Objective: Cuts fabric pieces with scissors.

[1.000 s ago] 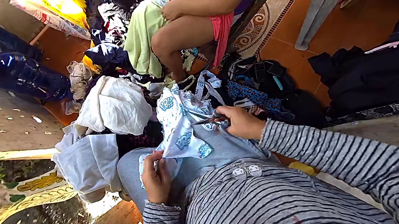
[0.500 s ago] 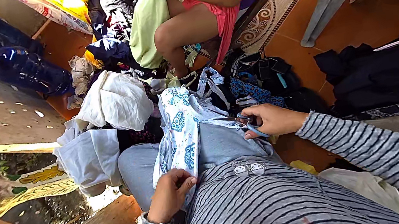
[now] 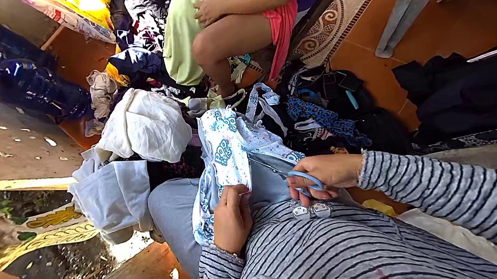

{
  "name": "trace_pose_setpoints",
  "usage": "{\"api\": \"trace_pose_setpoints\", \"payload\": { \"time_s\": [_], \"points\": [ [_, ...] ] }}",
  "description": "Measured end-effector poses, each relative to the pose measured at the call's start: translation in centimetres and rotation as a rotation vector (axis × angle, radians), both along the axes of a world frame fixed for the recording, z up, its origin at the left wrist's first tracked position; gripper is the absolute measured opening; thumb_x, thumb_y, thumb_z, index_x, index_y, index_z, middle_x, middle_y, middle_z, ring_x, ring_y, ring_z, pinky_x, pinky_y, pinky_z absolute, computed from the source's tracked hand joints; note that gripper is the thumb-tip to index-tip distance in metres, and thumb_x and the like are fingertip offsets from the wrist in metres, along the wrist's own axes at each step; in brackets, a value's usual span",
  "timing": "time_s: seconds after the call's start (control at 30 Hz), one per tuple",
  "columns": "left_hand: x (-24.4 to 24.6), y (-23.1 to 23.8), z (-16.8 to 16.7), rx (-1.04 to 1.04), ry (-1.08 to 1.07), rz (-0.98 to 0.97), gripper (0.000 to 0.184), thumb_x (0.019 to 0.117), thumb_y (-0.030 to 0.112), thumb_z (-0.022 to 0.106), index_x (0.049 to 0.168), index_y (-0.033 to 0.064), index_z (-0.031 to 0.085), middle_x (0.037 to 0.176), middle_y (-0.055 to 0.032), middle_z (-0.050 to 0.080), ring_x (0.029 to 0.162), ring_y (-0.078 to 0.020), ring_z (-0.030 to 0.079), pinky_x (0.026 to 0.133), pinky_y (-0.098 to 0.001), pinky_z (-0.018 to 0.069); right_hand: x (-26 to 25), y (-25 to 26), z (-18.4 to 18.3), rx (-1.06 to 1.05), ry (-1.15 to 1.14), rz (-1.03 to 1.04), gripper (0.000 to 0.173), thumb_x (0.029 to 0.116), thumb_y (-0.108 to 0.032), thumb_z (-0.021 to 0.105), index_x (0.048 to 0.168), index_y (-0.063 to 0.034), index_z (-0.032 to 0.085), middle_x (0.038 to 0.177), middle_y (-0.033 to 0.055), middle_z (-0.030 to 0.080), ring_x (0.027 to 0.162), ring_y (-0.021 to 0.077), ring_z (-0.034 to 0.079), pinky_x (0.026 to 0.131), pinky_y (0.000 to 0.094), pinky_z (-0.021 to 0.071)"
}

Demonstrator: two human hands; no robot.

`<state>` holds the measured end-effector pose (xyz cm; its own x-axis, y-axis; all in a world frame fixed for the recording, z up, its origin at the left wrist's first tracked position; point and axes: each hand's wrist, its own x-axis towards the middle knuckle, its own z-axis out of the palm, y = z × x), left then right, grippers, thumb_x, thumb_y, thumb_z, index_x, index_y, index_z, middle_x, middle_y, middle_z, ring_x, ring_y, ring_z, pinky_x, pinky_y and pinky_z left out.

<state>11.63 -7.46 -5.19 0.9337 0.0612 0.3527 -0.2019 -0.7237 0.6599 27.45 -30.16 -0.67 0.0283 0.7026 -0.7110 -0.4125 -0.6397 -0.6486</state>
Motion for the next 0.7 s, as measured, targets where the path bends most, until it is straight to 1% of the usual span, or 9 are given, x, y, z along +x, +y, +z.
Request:
{"api": "trace_pose_setpoints", "payload": {
  "time_s": [0.1, 0.2, 0.33, 0.47, 0.57, 0.7],
  "points": [
    [-0.2, 0.0, 0.2, -0.007, -0.057, -0.042, 0.02, 0.1052, 0.018, 0.052, 0.103, 0.0032, 0.065, 0.093, -0.0109, 0.068, 0.085, -0.0137, 0.068, 0.08, -0.0217, 0.0564, -0.2, 1.7, -0.2, 0.003, 0.017, -0.122, 0.042, 0.1091, -0.044, 0.043, 0.093, -0.0113, 0.063, 0.069, -0.0032, 0.069, 0.042, 0.0013, 0.05, 0.041, 0.016, 0.0399],
    [-0.2, -0.2, 0.7, -0.016, -0.086, -0.055, 0.019, 0.1052, 0.019, 0.053, 0.103, 0.0047, 0.066, 0.092, -0.01, 0.067, 0.085, -0.0129, 0.067, 0.079, -0.0207, 0.0561, 0.0, 2.9, -0.4, 0.014, 0.007, -0.192, 0.043, 0.1092, -0.045, 0.042, 0.093, -0.0112, 0.062, 0.07, -0.003, 0.068, 0.042, 0.0007, 0.049, 0.04, 0.0151, 0.0384],
    [-0.3, -0.3, 0.7, -0.025, -0.104, -0.077, 0.019, 0.1054, 0.018, 0.053, 0.103, 0.0051, 0.067, 0.093, -0.0094, 0.068, 0.085, -0.0126, 0.068, 0.079, -0.0211, 0.057, -0.2, 3.4, -0.7, 0.007, 0.008, -0.265, 0.045, 0.1092, -0.046, 0.041, 0.089, -0.0113, 0.062, 0.066, -0.0031, 0.066, 0.04, 0.0009, 0.047, 0.039, 0.0151, 0.0365],
    [-0.5, -0.3, 0.8, -0.044, -0.129, -0.077, 0.019, 0.106, 0.019, 0.052, 0.103, 0.0055, 0.065, 0.092, -0.0084, 0.066, 0.085, -0.0118, 0.067, 0.079, -0.02, 0.0562, -0.8, 3.0, -0.9, 0.007, 0.015, -0.357, 0.037, 0.1094, -0.038, 0.046, 0.088, -0.011, 0.059, 0.062, -0.0048, 0.061, 0.038, -0.0008, 0.042, 0.036, 0.0136, 0.0327],
    [-0.7, -0.3, 0.9, -0.052, -0.155, -0.082, 0.019, 0.1062, 0.019, 0.052, 0.103, 0.0059, 0.065, 0.092, -0.0078, 0.066, 0.085, -0.011, 0.066, 0.079, -0.0194, 0.056, -0.8, 2.8, -0.8, 0.007, 0.036, -0.375, 0.034, 0.1091, -0.036, 0.048, 0.089, -0.0112, 0.059, 0.063, -0.005, 0.061, 0.038, -0.0012, 0.042, 0.036, 0.013, 0.0332],
    [-0.6, -0.5, 1.0, -0.05, -0.167, -0.09, 0.018, 0.1058, 0.019, 0.053, 0.103, 0.006, 0.065, 0.092, -0.0075, 0.065, 0.083, -0.0108, 0.066, 0.078, -0.019, 0.056, -0.5, 3.6, -0.7, 0.02, 0.073, -0.379, 0.043, 0.1083, -0.045, 0.045, 0.088, -0.011, 0.061, 0.063, -0.0037, 0.062, 0.039, 0.0002, 0.045, 0.037, 0.0141, 0.0352]
  ]
}}
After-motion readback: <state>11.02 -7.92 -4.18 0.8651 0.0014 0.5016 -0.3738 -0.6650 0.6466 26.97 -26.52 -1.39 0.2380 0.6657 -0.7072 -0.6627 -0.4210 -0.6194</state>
